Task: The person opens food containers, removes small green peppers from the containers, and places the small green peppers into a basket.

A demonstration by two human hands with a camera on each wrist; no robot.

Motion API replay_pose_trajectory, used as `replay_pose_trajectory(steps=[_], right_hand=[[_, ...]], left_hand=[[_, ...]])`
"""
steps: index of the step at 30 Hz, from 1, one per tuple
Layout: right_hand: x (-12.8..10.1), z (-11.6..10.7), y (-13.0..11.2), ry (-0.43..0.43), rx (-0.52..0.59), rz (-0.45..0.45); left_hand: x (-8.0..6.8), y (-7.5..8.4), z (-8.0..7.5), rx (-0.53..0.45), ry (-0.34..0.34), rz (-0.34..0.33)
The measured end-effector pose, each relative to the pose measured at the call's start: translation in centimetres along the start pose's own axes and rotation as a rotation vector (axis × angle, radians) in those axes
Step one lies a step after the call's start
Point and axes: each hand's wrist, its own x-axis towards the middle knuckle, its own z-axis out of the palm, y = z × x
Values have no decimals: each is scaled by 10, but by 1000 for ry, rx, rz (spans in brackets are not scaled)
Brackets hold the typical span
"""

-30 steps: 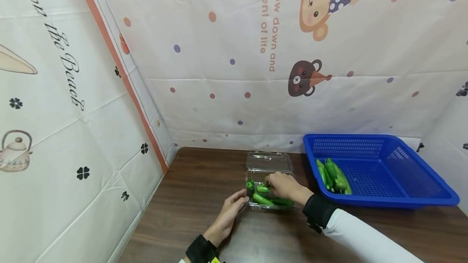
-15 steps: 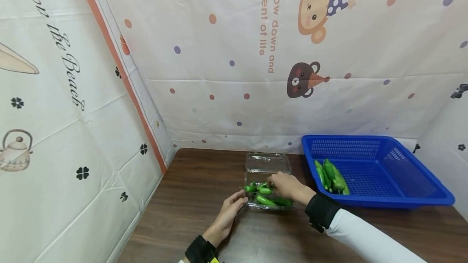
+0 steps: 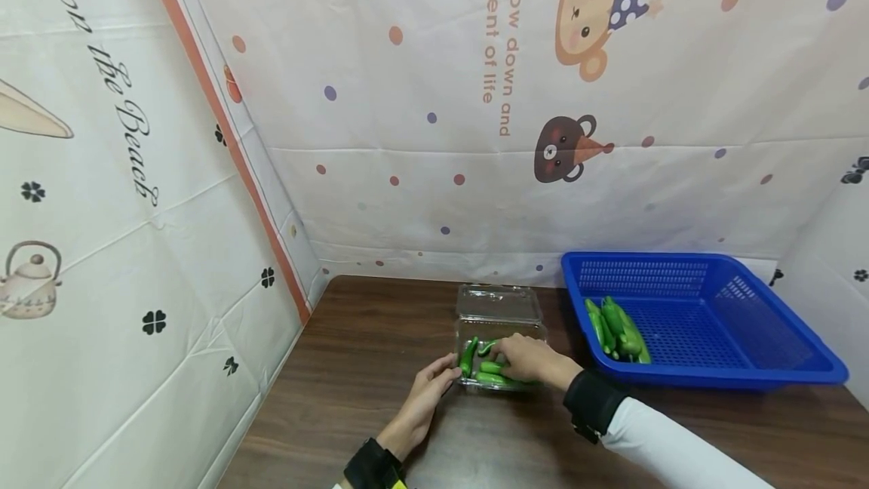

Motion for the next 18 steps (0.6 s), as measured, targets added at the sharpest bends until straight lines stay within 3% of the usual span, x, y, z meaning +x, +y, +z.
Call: replay_pose_trajectory(steps=[13,18], right_hand=[[10,10,-1,-46,-55,-80],[14,12,-2,-27,-94,-101]], left_hand=[[-2,1,0,-2,6,-12],[-2,2,-1,0,-4,-15]])
